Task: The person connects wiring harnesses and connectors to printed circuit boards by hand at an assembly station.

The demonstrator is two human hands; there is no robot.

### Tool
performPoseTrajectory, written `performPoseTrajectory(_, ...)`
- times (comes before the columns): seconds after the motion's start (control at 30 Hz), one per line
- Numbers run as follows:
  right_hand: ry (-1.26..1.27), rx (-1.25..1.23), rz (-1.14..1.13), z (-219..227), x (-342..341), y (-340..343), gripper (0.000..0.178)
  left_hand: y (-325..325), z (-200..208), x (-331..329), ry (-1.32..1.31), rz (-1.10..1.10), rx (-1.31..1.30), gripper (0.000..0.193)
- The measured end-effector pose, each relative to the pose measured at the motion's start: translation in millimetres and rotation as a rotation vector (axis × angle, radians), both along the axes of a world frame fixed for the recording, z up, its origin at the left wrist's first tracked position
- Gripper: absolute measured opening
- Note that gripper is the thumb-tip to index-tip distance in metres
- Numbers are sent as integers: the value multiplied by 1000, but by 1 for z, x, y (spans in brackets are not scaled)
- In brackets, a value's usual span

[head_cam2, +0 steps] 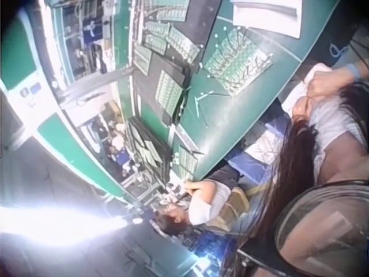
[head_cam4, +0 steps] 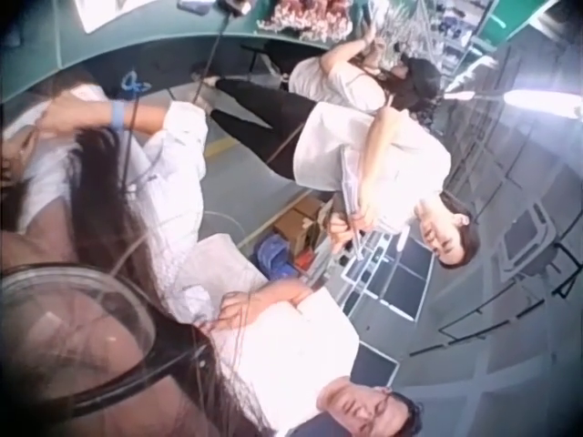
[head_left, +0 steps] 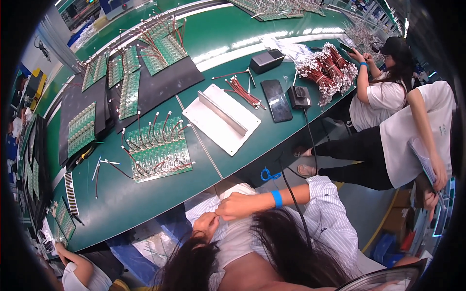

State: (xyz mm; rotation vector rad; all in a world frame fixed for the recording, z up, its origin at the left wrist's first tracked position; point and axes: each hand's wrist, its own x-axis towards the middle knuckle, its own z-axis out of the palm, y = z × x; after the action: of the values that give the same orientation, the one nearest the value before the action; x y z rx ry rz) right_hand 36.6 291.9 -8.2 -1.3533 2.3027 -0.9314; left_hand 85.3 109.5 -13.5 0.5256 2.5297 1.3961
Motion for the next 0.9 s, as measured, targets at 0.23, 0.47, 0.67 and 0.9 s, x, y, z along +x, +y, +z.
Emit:
performPoseTrajectory(0.23, 75, -268, -230, -25, 18, -9, 16, 15, -3, 7, -353, 205, 43, 14)
performPoseTrajectory(0.47, 365, -317, -247, -32, 25, 8, 15, 31, -17, 12, -576, 333, 406, 16)
performPoseTrajectory(0.67, 529, -324, 18, -29, 31, 16, 12, 14, -53, 25, -510, 163, 335, 17)
performPoseTrajectory(0.9, -69, -325, -434, -38, 31, -2, 13, 43, -74, -11, -349, -98, 311, 17)
